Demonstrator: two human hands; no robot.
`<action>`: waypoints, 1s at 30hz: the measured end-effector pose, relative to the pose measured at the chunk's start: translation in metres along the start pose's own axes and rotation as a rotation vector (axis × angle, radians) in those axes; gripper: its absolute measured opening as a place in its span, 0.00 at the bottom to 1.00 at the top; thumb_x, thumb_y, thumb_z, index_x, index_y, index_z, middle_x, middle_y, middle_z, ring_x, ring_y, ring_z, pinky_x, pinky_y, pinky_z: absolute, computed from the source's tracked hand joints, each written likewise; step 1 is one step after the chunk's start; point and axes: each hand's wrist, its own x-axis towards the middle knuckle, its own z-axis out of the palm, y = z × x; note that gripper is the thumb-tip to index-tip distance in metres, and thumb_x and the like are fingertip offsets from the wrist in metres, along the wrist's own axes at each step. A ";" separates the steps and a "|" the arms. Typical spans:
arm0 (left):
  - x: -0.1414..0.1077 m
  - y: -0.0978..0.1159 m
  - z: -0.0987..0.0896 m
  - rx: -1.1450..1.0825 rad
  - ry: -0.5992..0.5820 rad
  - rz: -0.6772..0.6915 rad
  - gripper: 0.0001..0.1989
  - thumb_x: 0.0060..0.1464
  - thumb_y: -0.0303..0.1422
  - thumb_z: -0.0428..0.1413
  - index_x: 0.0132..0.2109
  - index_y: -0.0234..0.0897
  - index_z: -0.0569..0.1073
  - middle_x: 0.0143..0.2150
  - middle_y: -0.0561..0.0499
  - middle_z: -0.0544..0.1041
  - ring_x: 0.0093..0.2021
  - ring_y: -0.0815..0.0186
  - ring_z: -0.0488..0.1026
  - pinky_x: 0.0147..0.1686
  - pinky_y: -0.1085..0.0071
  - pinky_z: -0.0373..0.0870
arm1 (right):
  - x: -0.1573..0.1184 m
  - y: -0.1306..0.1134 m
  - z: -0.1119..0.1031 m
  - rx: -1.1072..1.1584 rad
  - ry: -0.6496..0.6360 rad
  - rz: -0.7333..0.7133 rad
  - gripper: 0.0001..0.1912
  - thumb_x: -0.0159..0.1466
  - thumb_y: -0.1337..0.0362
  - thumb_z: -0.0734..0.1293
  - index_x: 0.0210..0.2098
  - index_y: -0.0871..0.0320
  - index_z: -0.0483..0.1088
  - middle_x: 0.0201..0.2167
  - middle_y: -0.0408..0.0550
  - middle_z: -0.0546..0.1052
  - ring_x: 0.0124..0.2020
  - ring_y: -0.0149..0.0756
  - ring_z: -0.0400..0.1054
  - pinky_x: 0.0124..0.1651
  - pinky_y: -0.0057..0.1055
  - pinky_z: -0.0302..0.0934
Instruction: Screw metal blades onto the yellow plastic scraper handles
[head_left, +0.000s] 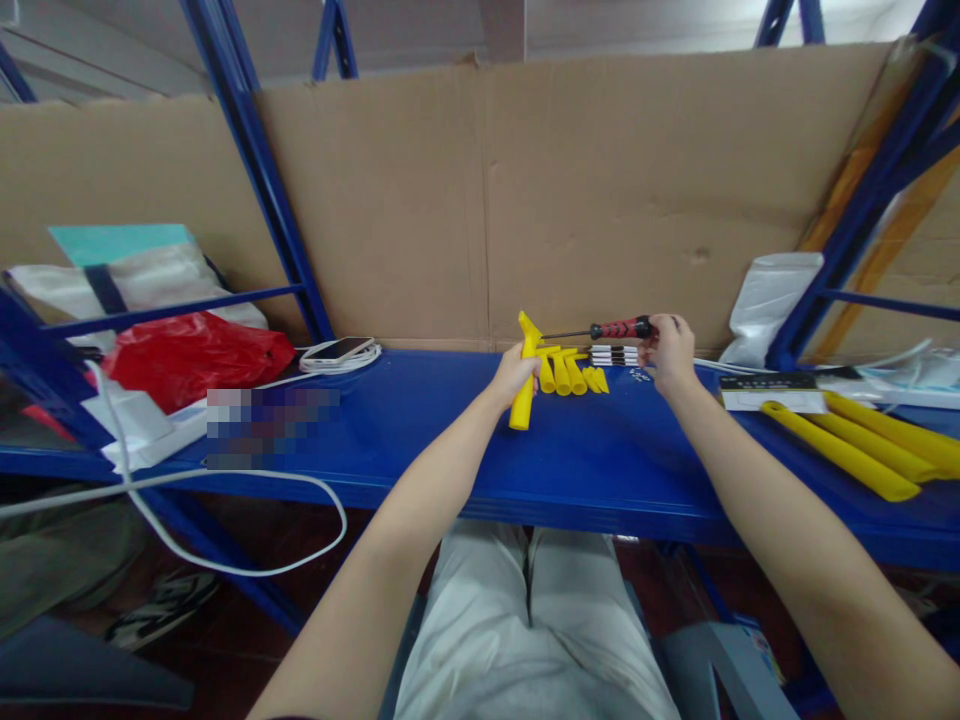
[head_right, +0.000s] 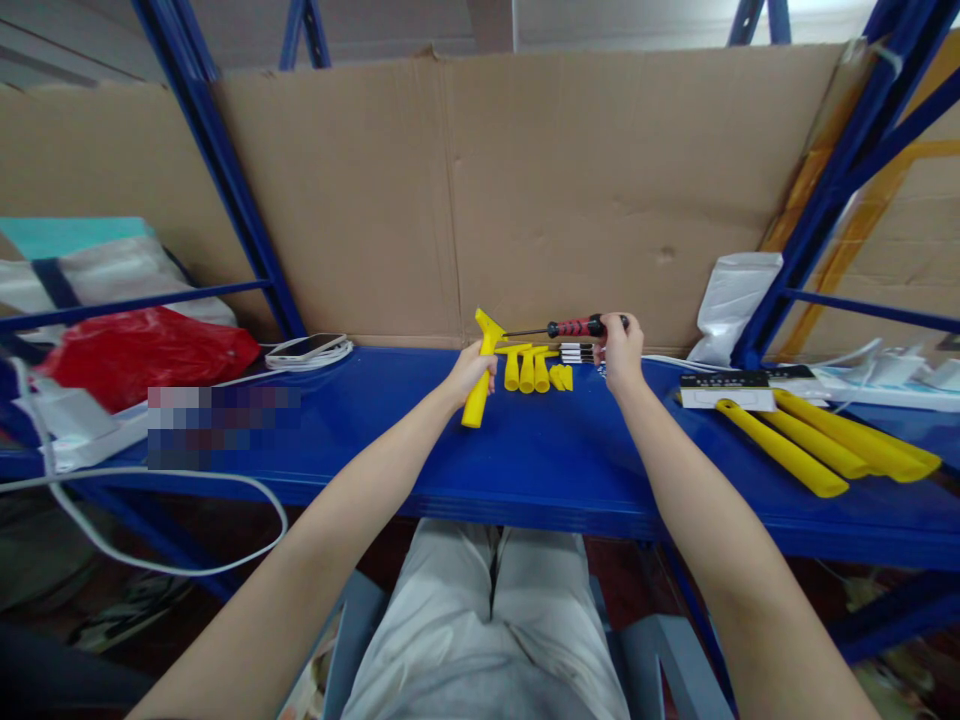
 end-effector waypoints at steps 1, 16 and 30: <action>-0.001 0.001 0.001 -0.007 -0.003 0.003 0.21 0.38 0.18 0.49 0.41 0.37 0.68 0.14 0.62 0.61 0.13 0.70 0.62 0.18 0.75 0.60 | 0.001 0.001 -0.001 0.003 0.007 -0.021 0.17 0.58 0.51 0.69 0.30 0.53 0.59 0.15 0.34 0.61 0.13 0.27 0.55 0.14 0.25 0.47; -0.002 0.000 0.001 -0.010 0.005 -0.022 0.20 0.35 0.18 0.48 0.39 0.38 0.67 0.13 0.63 0.60 0.13 0.70 0.61 0.19 0.75 0.60 | 0.003 0.003 -0.001 -0.034 -0.010 0.042 0.20 0.58 0.47 0.70 0.29 0.53 0.59 0.14 0.34 0.59 0.12 0.26 0.54 0.13 0.25 0.45; 0.002 -0.005 0.000 -0.001 0.009 -0.017 0.18 0.37 0.18 0.50 0.38 0.38 0.67 0.14 0.62 0.61 0.13 0.70 0.62 0.20 0.74 0.60 | 0.004 0.007 -0.004 -0.075 -0.036 0.033 0.23 0.57 0.44 0.71 0.28 0.53 0.59 0.12 0.33 0.58 0.12 0.26 0.52 0.13 0.25 0.44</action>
